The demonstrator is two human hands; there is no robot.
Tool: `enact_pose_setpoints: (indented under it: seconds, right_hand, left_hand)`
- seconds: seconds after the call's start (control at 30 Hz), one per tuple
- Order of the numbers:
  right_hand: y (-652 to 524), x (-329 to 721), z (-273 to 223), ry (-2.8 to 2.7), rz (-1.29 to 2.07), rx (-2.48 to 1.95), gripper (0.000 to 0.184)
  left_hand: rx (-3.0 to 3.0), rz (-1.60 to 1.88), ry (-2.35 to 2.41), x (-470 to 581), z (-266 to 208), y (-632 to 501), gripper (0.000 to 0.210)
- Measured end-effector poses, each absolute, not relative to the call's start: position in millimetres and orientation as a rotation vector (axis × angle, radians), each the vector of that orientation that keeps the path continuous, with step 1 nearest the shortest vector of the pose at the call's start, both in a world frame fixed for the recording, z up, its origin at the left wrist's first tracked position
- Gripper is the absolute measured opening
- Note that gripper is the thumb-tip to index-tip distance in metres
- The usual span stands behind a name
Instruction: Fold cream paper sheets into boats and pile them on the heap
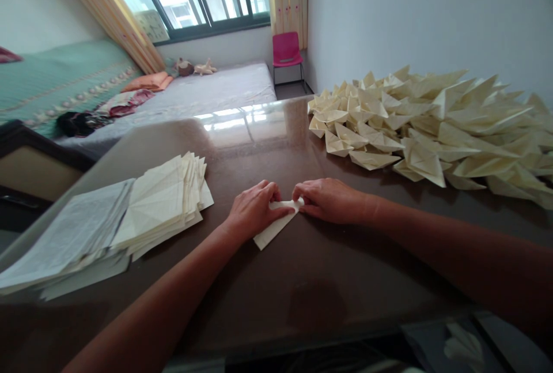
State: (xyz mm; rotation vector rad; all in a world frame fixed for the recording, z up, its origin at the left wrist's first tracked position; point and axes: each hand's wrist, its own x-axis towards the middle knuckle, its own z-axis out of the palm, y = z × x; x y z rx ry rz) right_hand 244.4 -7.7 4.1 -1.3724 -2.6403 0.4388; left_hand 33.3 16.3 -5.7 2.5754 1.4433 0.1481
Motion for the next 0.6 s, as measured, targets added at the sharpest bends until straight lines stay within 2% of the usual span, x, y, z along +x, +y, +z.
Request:
enact_pose_setpoints:
  seconds: [0.6]
  right_hand:
    - [-5.6,244.6,4.0,-2.566,0.566,-1.388,0.020]
  left_hand:
    - [2.401,0.097,1.422,33.2,4.2,12.9,0.030]
